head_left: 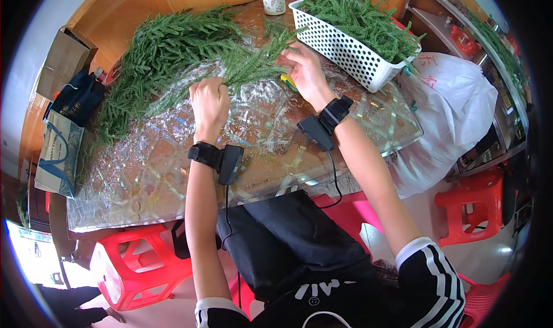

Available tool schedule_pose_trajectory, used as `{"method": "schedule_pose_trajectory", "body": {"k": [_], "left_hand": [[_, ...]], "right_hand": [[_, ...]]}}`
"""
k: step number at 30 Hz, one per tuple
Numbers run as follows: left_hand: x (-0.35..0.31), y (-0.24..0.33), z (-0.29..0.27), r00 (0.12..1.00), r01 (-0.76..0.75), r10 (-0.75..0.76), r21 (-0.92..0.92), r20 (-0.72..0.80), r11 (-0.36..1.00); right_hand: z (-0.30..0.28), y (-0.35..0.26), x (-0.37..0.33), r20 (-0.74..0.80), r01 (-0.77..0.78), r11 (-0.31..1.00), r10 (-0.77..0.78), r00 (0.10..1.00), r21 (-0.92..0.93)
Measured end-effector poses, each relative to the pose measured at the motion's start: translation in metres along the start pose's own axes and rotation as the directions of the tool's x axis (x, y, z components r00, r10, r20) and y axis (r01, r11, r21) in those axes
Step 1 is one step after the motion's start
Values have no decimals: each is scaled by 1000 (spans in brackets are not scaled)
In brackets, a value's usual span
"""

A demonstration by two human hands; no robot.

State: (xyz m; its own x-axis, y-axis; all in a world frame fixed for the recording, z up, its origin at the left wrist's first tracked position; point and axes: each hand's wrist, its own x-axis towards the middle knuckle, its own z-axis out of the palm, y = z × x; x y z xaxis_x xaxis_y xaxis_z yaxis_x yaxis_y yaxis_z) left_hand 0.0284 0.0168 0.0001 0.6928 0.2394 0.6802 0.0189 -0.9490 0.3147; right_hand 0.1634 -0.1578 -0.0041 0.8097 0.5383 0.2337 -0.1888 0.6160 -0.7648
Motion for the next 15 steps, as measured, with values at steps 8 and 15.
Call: {"method": "schedule_pose_trajectory", "body": {"k": [8, 15], "left_hand": [[-1, -1, -2, 999, 44, -43, 75, -10, 996], [6, 5, 1, 922, 38, 26, 156, -387, 987]], "right_hand": [[1, -1, -1, 44, -70, 996, 68, 997, 51], [-2, 6, 4, -60, 50, 999, -49, 997, 21]]}}
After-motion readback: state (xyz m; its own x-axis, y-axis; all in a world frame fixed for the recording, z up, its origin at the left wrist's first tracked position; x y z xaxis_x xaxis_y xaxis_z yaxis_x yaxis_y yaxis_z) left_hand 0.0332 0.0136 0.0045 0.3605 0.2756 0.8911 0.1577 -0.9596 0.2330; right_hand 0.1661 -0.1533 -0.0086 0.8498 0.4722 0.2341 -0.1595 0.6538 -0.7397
